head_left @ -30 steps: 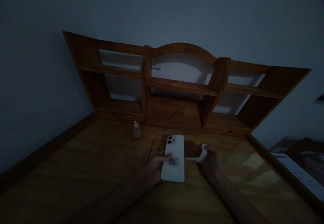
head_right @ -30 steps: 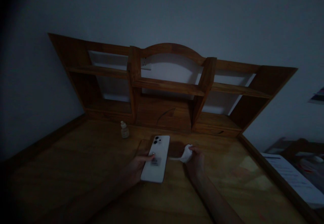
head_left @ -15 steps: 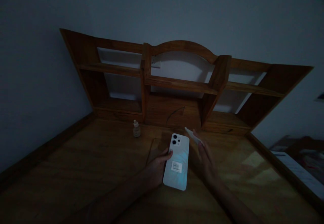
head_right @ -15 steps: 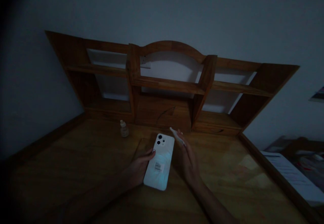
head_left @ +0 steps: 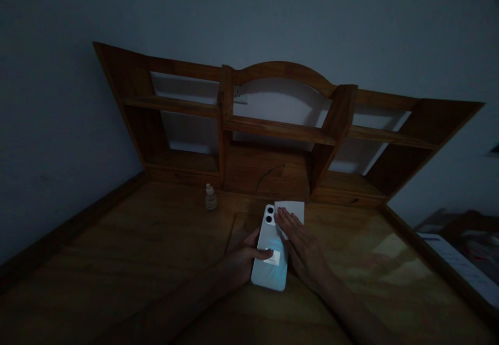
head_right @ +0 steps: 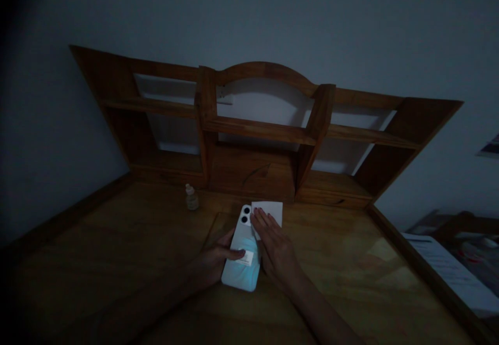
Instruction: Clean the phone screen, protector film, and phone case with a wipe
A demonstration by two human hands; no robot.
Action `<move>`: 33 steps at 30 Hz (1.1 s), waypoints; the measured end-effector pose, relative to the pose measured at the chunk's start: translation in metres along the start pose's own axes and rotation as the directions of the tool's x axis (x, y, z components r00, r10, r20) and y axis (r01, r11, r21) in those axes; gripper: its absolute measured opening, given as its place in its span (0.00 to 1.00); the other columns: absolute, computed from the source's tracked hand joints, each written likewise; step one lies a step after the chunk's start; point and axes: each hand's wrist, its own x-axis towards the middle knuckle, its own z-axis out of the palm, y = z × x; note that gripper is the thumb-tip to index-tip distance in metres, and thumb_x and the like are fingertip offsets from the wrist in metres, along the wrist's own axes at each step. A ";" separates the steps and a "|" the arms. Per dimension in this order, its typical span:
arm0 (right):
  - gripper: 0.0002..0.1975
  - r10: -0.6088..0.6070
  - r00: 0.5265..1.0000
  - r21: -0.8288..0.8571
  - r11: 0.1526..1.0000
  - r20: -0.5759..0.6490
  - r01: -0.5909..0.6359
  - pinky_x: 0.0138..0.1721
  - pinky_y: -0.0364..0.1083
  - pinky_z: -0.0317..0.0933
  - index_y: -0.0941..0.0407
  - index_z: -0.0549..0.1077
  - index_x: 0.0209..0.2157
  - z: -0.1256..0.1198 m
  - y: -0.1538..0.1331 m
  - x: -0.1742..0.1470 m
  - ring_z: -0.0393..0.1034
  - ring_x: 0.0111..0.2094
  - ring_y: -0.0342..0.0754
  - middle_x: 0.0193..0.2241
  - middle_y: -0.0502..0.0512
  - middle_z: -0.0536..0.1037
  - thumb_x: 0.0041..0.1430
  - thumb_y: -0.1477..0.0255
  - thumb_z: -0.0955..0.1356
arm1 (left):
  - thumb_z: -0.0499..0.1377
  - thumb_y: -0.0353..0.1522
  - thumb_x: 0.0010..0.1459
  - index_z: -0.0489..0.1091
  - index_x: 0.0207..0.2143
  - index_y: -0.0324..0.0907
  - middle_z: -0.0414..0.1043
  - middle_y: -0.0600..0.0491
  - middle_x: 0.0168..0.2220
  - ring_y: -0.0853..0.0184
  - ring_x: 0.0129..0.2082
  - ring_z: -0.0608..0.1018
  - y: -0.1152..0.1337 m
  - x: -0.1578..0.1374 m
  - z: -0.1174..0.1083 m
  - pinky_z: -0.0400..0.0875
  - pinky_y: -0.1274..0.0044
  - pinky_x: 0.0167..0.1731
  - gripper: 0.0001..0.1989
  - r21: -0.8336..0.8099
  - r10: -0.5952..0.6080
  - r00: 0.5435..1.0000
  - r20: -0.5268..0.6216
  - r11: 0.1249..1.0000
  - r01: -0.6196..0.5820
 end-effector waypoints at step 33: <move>0.27 -0.141 0.975 0.282 0.955 0.171 0.088 0.65 0.58 0.51 0.50 0.54 0.66 0.007 -0.020 -0.001 0.51 0.66 0.50 0.66 0.52 0.57 0.67 0.76 0.58 | 0.56 0.15 0.35 0.72 0.37 0.38 0.76 0.52 0.33 0.64 0.35 0.78 0.001 0.001 0.002 0.68 0.74 0.38 0.24 -0.020 -0.048 0.997 -0.054 0.999 0.047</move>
